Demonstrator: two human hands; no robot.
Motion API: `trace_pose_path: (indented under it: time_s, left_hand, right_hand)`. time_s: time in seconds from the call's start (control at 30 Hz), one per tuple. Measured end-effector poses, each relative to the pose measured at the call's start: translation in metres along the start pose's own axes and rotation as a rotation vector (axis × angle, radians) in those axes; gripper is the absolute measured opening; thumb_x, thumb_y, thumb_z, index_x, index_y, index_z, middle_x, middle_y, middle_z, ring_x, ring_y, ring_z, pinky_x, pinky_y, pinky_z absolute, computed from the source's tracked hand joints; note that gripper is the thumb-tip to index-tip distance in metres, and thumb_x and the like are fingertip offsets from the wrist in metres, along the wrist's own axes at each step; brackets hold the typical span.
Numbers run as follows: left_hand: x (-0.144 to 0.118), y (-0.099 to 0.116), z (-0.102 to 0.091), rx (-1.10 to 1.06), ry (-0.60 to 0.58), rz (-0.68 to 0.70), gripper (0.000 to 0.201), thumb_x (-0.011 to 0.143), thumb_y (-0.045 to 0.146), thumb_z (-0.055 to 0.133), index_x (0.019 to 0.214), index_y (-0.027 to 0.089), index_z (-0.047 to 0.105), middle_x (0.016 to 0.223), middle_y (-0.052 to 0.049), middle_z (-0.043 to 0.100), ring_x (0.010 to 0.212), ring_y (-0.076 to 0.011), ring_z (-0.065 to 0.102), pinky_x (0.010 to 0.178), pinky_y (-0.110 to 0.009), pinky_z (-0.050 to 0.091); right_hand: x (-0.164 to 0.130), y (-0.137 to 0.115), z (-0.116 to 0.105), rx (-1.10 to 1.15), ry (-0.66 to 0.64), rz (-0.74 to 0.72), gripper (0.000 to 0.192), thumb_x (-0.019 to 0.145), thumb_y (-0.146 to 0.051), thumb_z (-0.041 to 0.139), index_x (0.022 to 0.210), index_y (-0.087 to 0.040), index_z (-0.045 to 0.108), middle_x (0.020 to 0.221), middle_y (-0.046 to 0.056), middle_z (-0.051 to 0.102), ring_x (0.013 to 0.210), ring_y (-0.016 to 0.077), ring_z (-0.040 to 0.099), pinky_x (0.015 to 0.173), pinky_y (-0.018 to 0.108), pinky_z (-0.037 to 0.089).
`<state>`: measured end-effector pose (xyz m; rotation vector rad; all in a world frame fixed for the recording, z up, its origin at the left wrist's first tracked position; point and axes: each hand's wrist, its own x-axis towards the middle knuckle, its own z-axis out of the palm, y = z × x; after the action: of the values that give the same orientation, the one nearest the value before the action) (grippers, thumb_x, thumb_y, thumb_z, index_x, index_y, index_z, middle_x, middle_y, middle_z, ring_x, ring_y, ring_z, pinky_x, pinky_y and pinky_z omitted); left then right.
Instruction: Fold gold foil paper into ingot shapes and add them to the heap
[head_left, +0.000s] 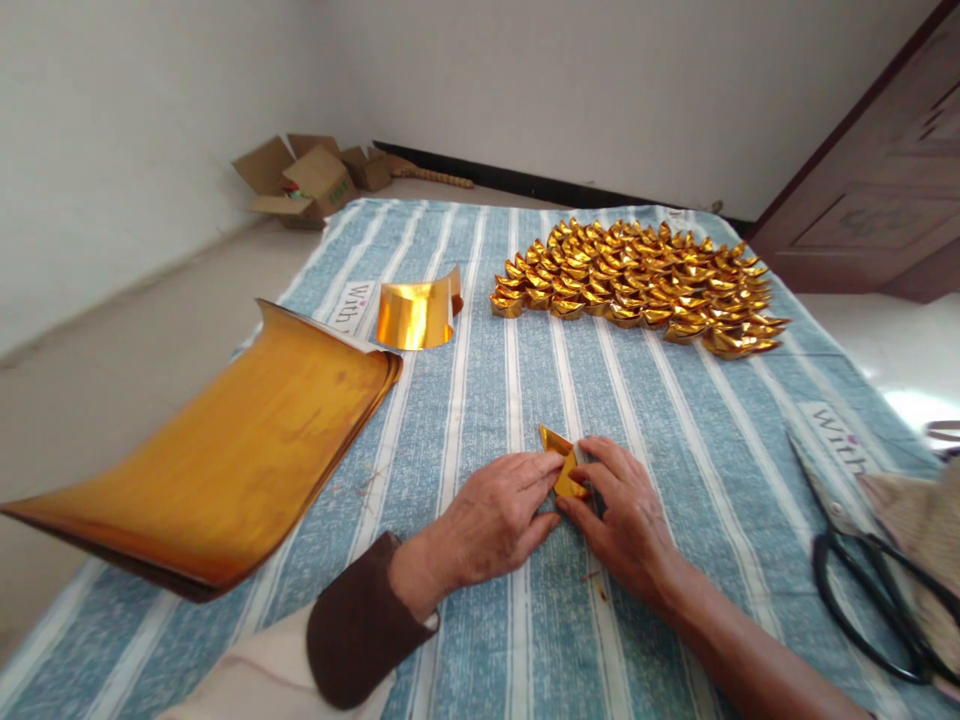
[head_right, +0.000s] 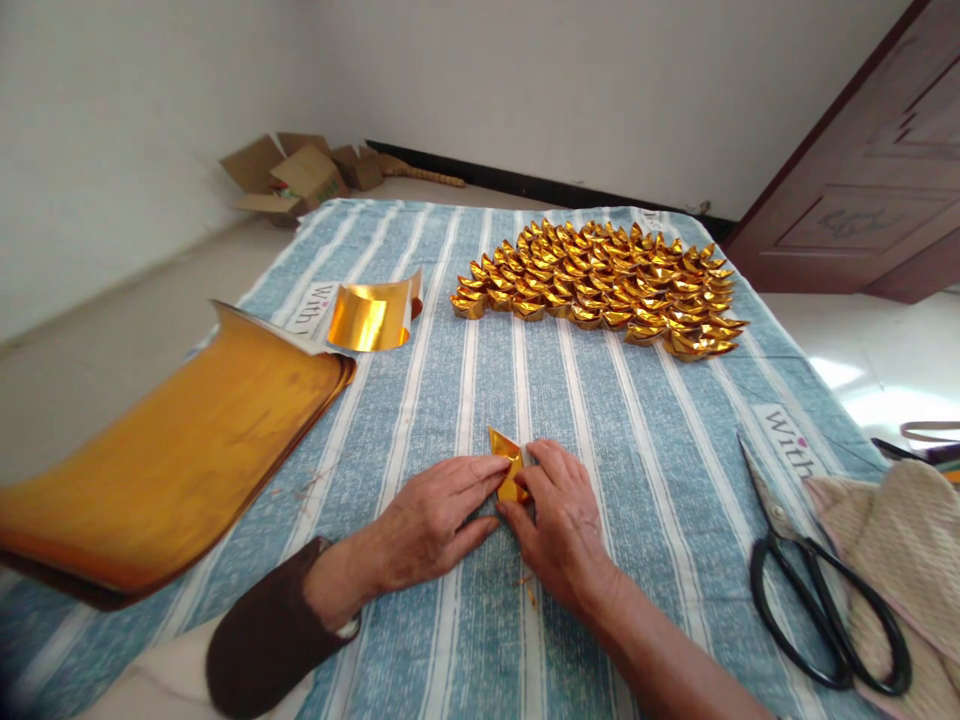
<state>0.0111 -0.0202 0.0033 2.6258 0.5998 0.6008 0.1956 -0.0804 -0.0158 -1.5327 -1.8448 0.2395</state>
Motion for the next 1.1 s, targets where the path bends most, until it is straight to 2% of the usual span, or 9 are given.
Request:
trace_pose_path:
  time_s: [0.4, 0.63, 0.77, 0.87, 1.1]
  left_hand:
    - [0.001, 0.000, -0.002, 0.008, -0.017, -0.009, 0.037, 0.094, 0.022, 0.052, 0.128, 0.009, 0.051, 0.127, -0.017, 0.060, 0.119, -0.0277, 0.058, 0.099, -0.047, 0.052]
    - [0.000, 0.000, 0.000, 0.012, -0.008, -0.005, 0.039, 0.093, 0.022, 0.053, 0.130, 0.009, 0.049, 0.129, -0.016, 0.059, 0.120, -0.0278, 0.057, 0.099, -0.046, 0.052]
    - [0.002, 0.001, -0.002, 0.005, -0.006, -0.003, 0.038, 0.093, 0.021, 0.052, 0.130, 0.011, 0.050, 0.127, -0.015, 0.060, 0.120, -0.0268, 0.057, 0.098, -0.045, 0.052]
    - [0.003, 0.002, -0.002, 0.010, 0.006, -0.006, 0.037, 0.094, 0.022, 0.053, 0.129, 0.011, 0.051, 0.127, -0.014, 0.061, 0.119, -0.0262, 0.057, 0.098, -0.044, 0.053]
    - [0.008, 0.005, 0.006, 0.090, 0.073, -0.043, 0.026, 0.099, 0.027, 0.047, 0.114, 0.011, 0.062, 0.116, -0.012, 0.067, 0.109, -0.0235, 0.064, 0.093, -0.042, 0.056]
  right_hand:
    - [0.004, -0.003, -0.001, 0.019, -0.020, 0.036, 0.002, 0.084, -0.021, 0.062, 0.085, -0.021, 0.061, 0.115, 0.012, 0.063, 0.114, 0.0291, 0.056, 0.095, 0.050, 0.046]
    - [-0.001, 0.002, 0.001, 0.005, 0.050, -0.047, 0.013, 0.087, -0.022, 0.062, 0.099, -0.020, 0.062, 0.114, 0.011, 0.063, 0.113, 0.0287, 0.056, 0.095, 0.050, 0.047]
    - [-0.003, 0.003, 0.001, -0.002, 0.068, -0.108, 0.005, 0.090, -0.018, 0.059, 0.091, -0.020, 0.063, 0.113, 0.011, 0.062, 0.113, 0.0270, 0.056, 0.097, 0.048, 0.048]
    - [-0.003, 0.002, 0.000, 0.006, 0.053, -0.106, 0.006, 0.089, -0.016, 0.059, 0.086, -0.019, 0.063, 0.112, 0.011, 0.062, 0.113, 0.0267, 0.056, 0.097, 0.047, 0.048]
    - [-0.006, 0.007, -0.004, 0.066, 0.064, -0.039, 0.008, 0.088, -0.017, 0.061, 0.086, -0.021, 0.068, 0.114, 0.010, 0.064, 0.115, 0.0278, 0.057, 0.095, 0.049, 0.049]
